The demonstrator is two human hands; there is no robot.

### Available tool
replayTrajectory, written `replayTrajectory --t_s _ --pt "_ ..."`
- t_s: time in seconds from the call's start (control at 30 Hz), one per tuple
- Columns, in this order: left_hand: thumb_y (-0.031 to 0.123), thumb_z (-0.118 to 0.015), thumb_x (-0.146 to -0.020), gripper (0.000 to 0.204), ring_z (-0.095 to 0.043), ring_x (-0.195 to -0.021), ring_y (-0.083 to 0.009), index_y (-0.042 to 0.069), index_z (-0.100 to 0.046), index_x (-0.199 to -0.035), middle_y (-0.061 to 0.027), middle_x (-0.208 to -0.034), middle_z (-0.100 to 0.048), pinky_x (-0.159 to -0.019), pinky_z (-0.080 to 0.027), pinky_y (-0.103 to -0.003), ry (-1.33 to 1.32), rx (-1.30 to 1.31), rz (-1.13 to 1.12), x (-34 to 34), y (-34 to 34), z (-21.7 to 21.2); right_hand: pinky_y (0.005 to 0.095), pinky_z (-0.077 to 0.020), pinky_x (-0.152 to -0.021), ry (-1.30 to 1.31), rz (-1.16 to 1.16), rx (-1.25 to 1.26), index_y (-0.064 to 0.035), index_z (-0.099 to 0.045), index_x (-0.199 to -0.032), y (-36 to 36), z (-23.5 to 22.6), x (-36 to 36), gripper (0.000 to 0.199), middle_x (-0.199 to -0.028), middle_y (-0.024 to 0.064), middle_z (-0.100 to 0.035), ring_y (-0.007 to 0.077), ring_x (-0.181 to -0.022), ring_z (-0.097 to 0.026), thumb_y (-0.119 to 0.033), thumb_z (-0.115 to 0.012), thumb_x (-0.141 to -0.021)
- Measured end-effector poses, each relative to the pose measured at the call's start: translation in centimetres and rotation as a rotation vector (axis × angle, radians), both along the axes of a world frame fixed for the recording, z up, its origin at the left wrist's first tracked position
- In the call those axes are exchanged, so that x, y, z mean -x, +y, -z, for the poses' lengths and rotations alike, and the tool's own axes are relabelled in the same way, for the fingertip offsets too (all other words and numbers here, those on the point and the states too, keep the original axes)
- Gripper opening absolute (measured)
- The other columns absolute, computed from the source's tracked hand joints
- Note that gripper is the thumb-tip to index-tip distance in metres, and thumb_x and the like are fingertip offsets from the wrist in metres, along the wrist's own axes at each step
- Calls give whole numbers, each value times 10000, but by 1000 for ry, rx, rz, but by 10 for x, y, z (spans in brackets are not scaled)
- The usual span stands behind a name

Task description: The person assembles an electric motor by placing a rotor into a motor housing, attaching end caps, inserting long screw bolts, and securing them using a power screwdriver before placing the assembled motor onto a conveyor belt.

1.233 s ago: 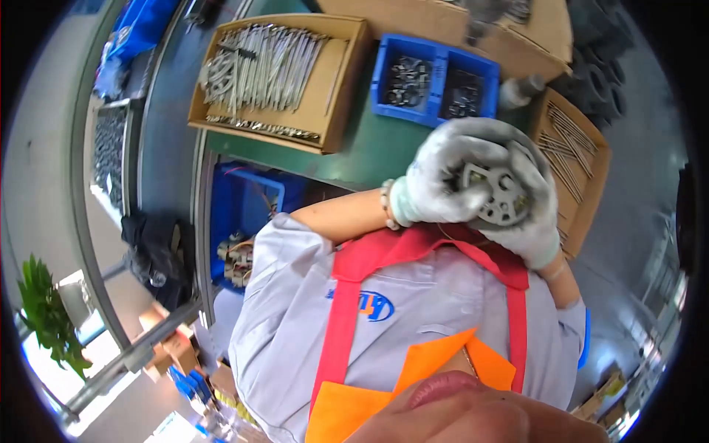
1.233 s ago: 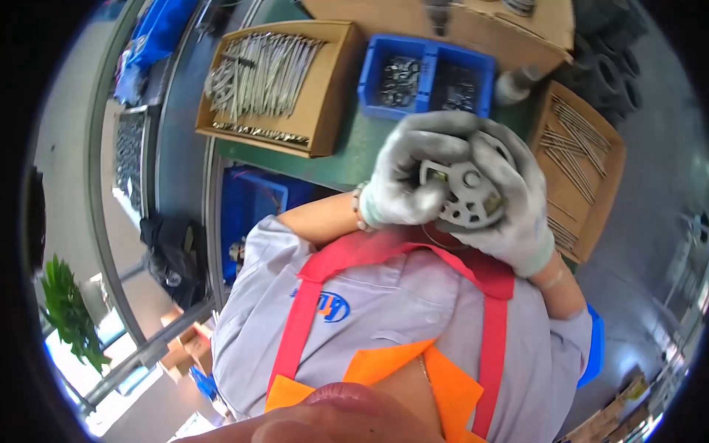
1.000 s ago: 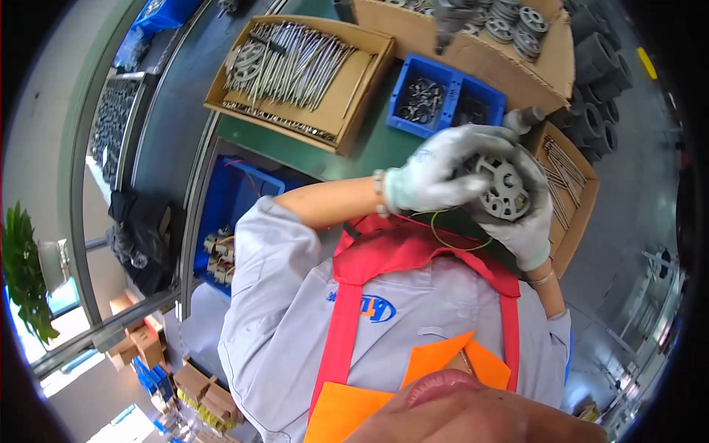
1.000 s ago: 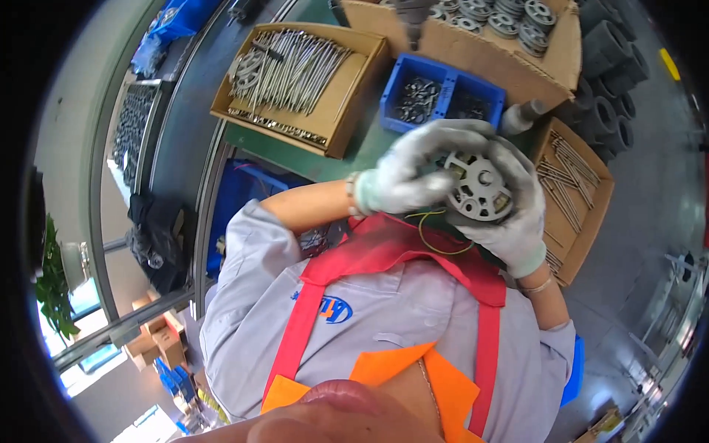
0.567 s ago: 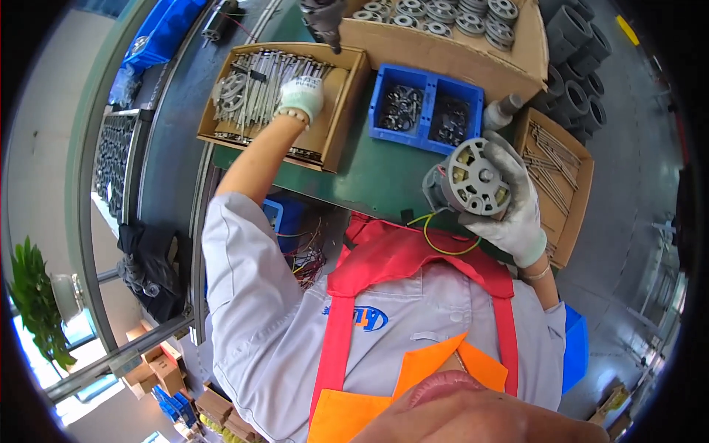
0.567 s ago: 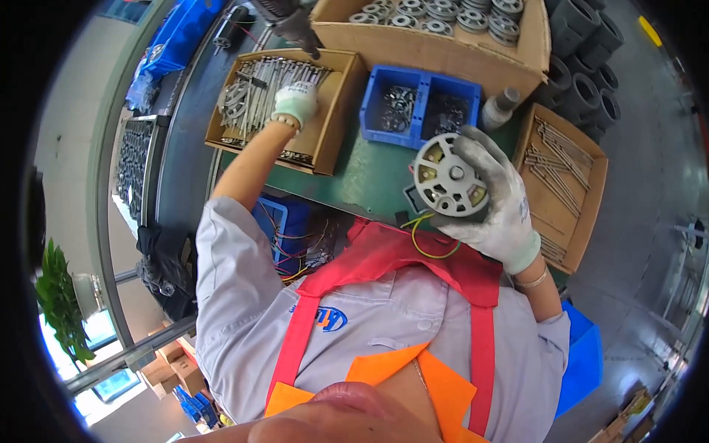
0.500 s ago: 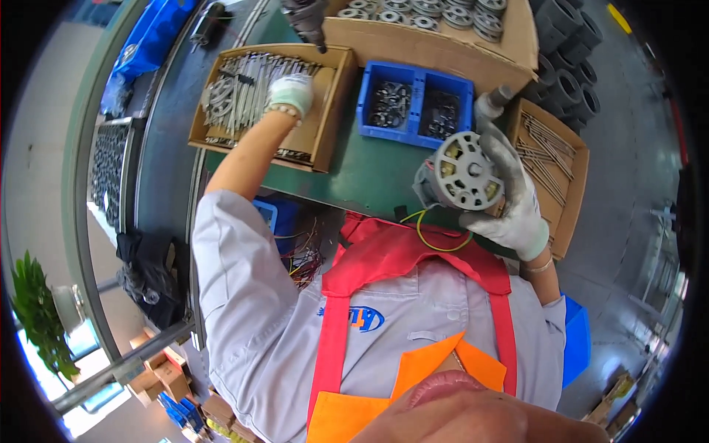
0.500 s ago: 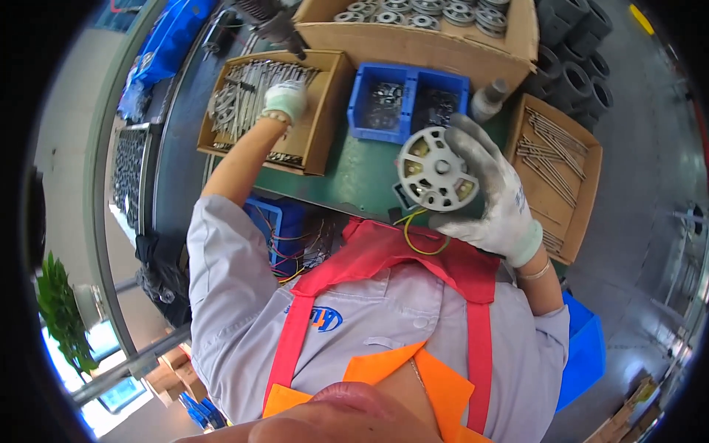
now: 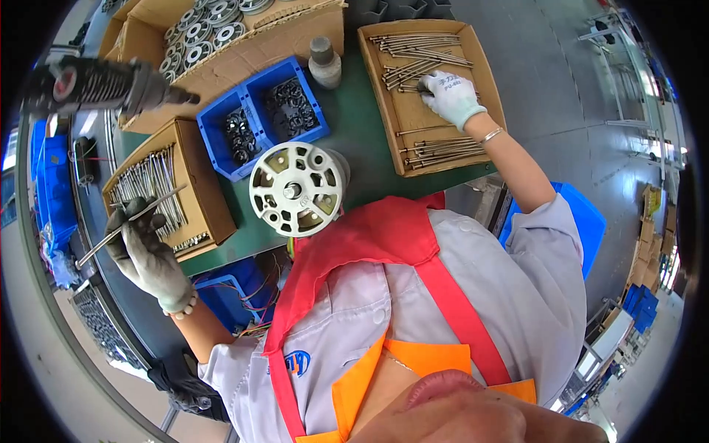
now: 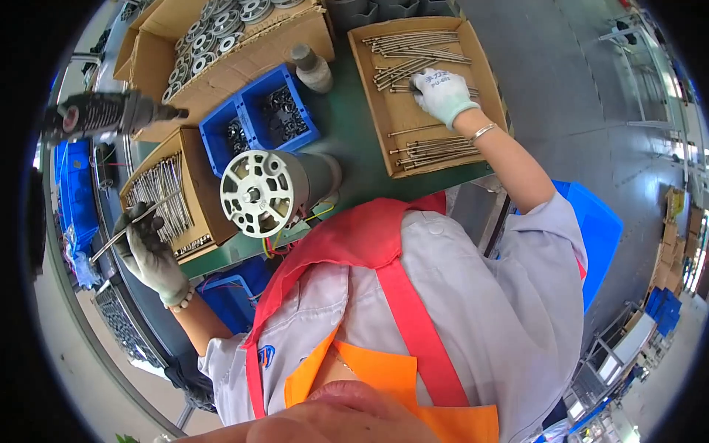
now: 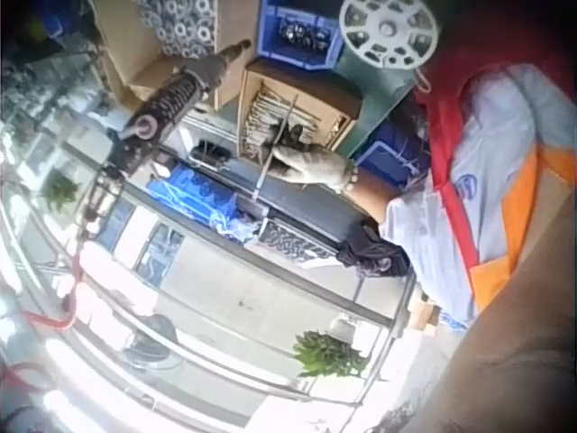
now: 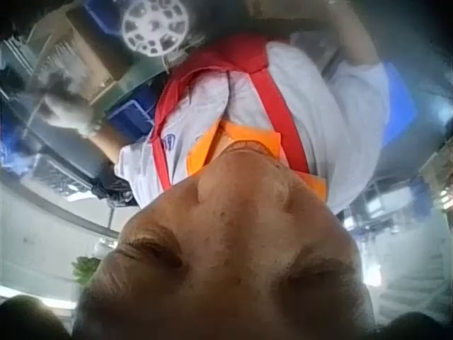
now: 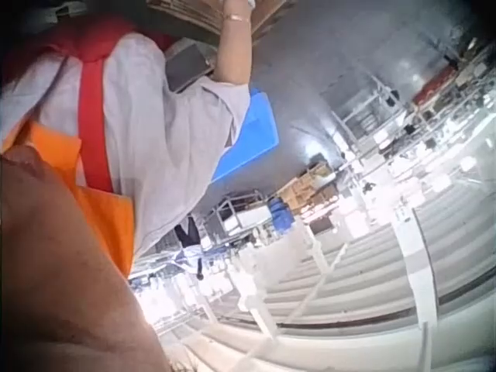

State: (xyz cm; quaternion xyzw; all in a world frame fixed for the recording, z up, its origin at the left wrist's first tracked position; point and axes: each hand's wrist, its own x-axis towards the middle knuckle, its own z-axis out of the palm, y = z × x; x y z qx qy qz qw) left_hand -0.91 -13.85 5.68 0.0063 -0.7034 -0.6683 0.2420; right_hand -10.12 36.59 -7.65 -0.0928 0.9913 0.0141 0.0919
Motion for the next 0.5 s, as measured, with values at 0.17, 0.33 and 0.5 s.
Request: replayTrajectory --t_s 0.17,0.33,0.5 --pt "145 -526 -972 287 -647 -1035 -384 39 -524 -1238 -210 -1101 -652 -897 -536 -487 179 -209 377 -1 75 -25 438 -528 -802 8 -87 -115 -91 -644 -1005 -10 4 6 228 -1021 109 -663 288 -977 -651 -256 -588 -858" --pt "49 -454 -990 249 -653 -990 -354 29 -497 -1235 -222 -1078 -647 -880 -533 -474 139 -268 623 15 130 -43 436 -522 -817 -43 -99 -91 -35 -621 -964 -7 -21 4 272 -1036 144 -663 316 -956 -653 -269 -592 -829" --pt "46 -438 -999 250 -651 -1021 -359 44 -494 -1243 -208 -1066 -640 -888 -533 -468 91 -221 718 21 146 -46 350 -516 -681 237 84 658 -33 -591 -1007 -3 -100 -31 225 -788 133 -649 245 -730 -660 -146 -591 -813"
